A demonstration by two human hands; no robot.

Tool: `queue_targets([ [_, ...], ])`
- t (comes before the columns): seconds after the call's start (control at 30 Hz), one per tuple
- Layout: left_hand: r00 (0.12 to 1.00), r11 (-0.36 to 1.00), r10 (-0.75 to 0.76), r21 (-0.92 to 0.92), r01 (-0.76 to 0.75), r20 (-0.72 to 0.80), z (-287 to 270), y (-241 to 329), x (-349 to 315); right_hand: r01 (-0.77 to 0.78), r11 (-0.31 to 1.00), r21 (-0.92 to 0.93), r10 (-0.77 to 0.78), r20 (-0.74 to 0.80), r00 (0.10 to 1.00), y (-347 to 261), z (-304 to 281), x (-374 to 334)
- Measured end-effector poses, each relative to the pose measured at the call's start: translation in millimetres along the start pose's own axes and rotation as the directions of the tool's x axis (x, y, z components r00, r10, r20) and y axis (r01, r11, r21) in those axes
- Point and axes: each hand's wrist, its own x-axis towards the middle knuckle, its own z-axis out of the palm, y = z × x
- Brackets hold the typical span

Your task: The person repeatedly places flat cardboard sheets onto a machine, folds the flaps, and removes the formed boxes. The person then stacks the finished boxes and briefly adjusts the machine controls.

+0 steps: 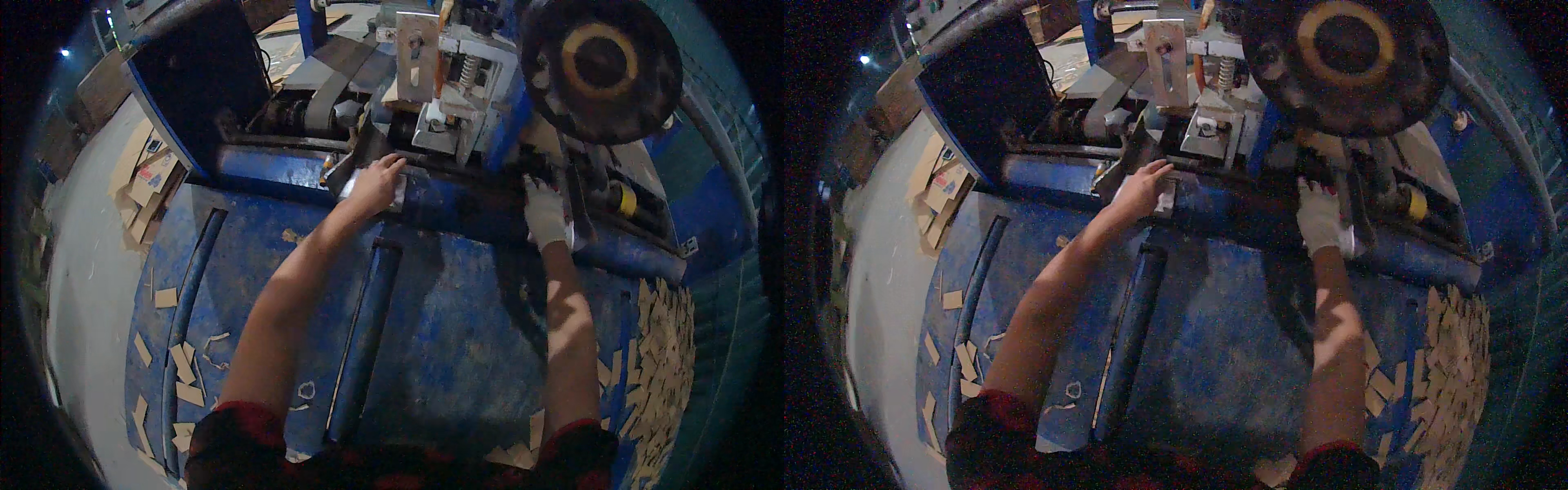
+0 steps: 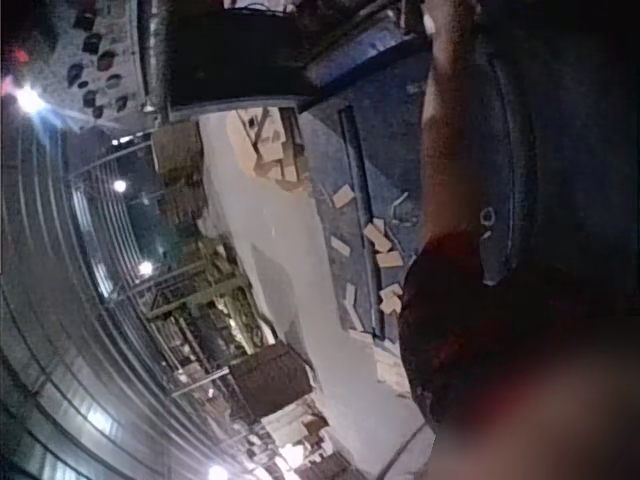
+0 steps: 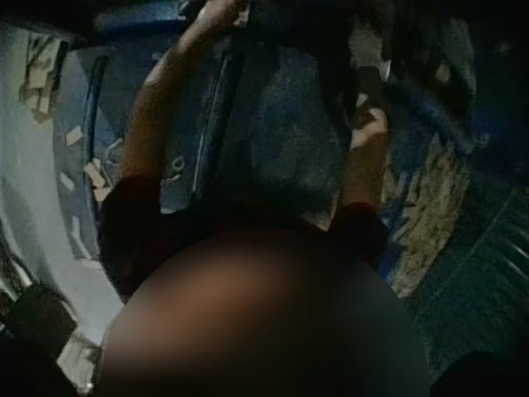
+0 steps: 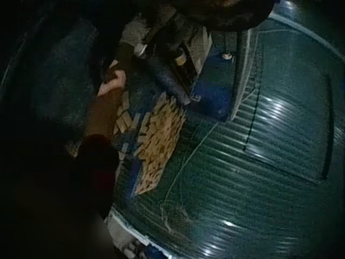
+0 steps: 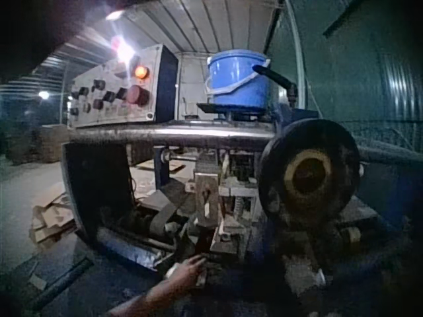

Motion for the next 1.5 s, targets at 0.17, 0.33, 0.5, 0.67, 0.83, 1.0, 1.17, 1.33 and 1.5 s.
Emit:
queue_targets([
  [0.17,0.963,0.903,0.248,-0.334,-0.270,-0.107,-99.4,43.0,-116.7,0.148,0.979,0.142,-0.106,-0.265,0.958,7.4,-29.3,-93.8],
  [0.33,0.611,0.412,0.790,-0.689,-0.597,-0.057,-265.6,140.8,-240.8,0.066,0.869,0.491,0.013,-0.155,0.988,-35.4,-72.1,-185.8],
  [0.5,0.417,0.194,0.905,-0.785,-0.589,-0.090,-346.7,194.2,-300.5,0.229,0.602,0.765,-0.045,-0.254,0.966,-132.9,-99.5,-224.4],
  [0.67,0.514,0.259,0.853,-0.787,-0.560,-0.085,-365.5,228.4,-371.9,0.311,0.467,0.828,-0.193,-0.248,0.949,-195.9,-108.4,-237.3],
  [0.83,0.720,0.420,0.684,-0.744,-0.520,-0.117,-363.6,282.2,-444.3,0.390,0.466,0.794,-0.266,-0.295,0.918,-212.7,-101.7,-236.3],
  [1.0,0.875,0.578,0.464,-0.701,-0.418,-0.139,-353.6,340.9,-480.1,0.498,0.485,0.719,-0.404,-0.321,0.856,-211.6,-92.8,-230.5],
  [1.17,0.940,0.645,0.305,-0.692,-0.324,-0.156,-346.3,383.7,-498.7,0.504,0.479,0.719,-0.481,-0.265,0.836,-208.3,-92.5,-233.1],
  [1.33,0.968,0.707,0.170,-0.661,-0.249,-0.184,-338.7,422.0,-522.4,0.317,0.377,0.871,-0.437,-0.134,0.889,-206.6,-99.1,-243.3],
  [1.5,0.978,0.743,0.068,-0.643,-0.183,-0.199,-333.9,448.3,-550.9,0.270,0.334,0.903,-0.453,-0.097,0.886,-206.1,-86.9,-238.9],
])
